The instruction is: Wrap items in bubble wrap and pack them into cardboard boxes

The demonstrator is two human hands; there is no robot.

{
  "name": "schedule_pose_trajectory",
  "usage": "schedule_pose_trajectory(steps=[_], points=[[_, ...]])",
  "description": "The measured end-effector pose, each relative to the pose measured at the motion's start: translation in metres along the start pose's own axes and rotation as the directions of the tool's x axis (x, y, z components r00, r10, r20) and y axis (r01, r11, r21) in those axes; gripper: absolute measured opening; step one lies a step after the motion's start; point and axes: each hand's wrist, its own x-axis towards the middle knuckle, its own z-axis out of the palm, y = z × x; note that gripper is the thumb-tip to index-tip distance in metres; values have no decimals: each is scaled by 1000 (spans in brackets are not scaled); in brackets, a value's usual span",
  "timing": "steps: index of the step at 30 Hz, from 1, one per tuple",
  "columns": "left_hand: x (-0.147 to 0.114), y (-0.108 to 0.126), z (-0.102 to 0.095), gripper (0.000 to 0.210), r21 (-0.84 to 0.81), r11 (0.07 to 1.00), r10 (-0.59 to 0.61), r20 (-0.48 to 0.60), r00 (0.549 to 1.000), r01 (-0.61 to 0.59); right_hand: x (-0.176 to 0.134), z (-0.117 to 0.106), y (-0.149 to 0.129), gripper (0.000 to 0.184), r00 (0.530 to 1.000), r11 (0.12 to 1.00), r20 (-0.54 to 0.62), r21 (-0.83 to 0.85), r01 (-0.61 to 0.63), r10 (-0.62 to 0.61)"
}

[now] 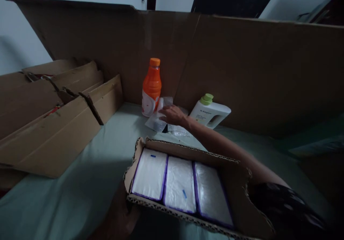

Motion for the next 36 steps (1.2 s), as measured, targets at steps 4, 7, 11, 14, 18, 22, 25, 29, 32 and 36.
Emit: schedule_pose_trajectory(steps=[4, 7, 11, 14, 18, 22, 25, 29, 32, 36], points=[[6, 4, -4, 92, -87, 996, -31, 61, 998, 36, -76, -30, 7, 36, 905, 982, -395, 160, -104, 160], [11, 12, -8, 86, -118, 992, -28, 58, 998, 35, -186, -41, 2, 32, 708, 950, -645, 99, -296, 288], [11, 14, -10, 67, -136, 983, -122, 26, 992, 124, -329, -27, -46, 21, 747, 824, -559, -184, -536, 361], [9, 12, -10, 54, -133, 965, -226, 29, 974, 228, -390, -14, -97, 17, 852, 864, -373, -203, -461, 367], [10, 23, -15, 60, -170, 954, -234, 83, 969, 245, -403, -7, -143, 18, 822, 880, -326, 74, -470, 467], [15, 39, -19, 64, -241, 939, -214, 150, 965, 245, -364, 6, -156, 54, 835, 815, -214, 435, -383, 507], [25, 42, -13, 62, -226, 937, -239, 148, 960, 268, -325, 21, -152, 51, 830, 739, -137, 548, -391, 541], [57, 42, 4, 63, -162, 961, -211, 96, 973, 224, -293, 27, -136, 41, 776, 667, -126, 605, -434, 618], [77, 43, 12, 68, -166, 967, -173, 134, 976, 194, -299, 14, -121, 44, 779, 663, -104, 601, -446, 618], [57, 39, -3, 71, -103, 968, -202, 222, 954, 229, -348, -6, -105, 53, 807, 739, -94, 473, -480, 584]])
